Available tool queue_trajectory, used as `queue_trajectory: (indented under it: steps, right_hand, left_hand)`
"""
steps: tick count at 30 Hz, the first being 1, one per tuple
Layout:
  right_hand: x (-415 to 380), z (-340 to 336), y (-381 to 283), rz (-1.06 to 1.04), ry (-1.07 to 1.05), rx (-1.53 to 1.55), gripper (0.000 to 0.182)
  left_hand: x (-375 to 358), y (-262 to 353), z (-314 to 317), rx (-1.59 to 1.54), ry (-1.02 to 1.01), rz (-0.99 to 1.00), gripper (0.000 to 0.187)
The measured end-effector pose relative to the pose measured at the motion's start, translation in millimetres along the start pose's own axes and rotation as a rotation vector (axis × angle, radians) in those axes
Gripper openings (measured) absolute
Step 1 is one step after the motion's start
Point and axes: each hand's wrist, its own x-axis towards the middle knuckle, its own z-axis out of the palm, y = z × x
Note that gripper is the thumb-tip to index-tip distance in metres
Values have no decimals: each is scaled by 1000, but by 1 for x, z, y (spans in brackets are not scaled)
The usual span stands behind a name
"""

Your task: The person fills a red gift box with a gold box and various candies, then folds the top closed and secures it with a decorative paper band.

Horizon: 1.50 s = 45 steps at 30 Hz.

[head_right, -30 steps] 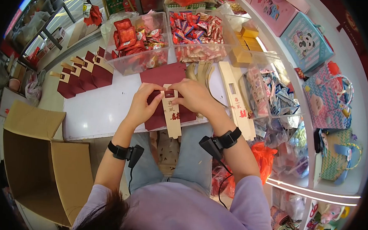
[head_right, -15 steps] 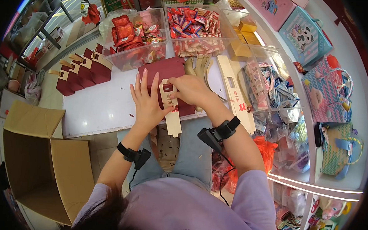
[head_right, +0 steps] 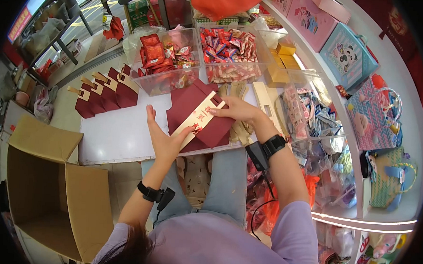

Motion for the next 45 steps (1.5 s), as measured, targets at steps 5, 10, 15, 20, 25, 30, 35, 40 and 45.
queue_trajectory:
  steps: [5, 10, 15, 20, 25, 30, 35, 40, 45]
  right_hand:
    - [-6, 33, 42, -109, -79, 588, 44]
    - [-4, 80, 57, -305, -117, 938, 59]
    - [-3, 79, 72, -241, 99, 745, 49]
    - [-17, 84, 77, -20, 198, 825, 32]
    - [-36, 91, 77, 80, 136, 925, 25]
    - [-61, 81, 34, 392, 360, 113, 20]
    - [-57, 86, 22, -410, 715, -717, 26]
    - [-40, 96, 37, -655, 767, -975, 27]
    - [-38, 95, 38, -642, 786, -977, 17]
  left_hand:
    - [16, 40, -7, -437, -9, -336, 120]
    - [24, 81, -19, -474, -19, -255, 116]
    - [32, 71, -15, -320, -233, 87, 121]
    - [26, 31, 16, -21, -358, 604, 99]
    - [-1, 5, 39, 72, -305, 750, 71]
    - [-6, -3, 48, 5, -307, 720, 71]
    - [-6, 0, 50, -36, -312, 659, 75]
    - [-10, -1, 47, -61, -346, 534, 76]
    - [-5, 11, 35, -80, -447, 475, 81]
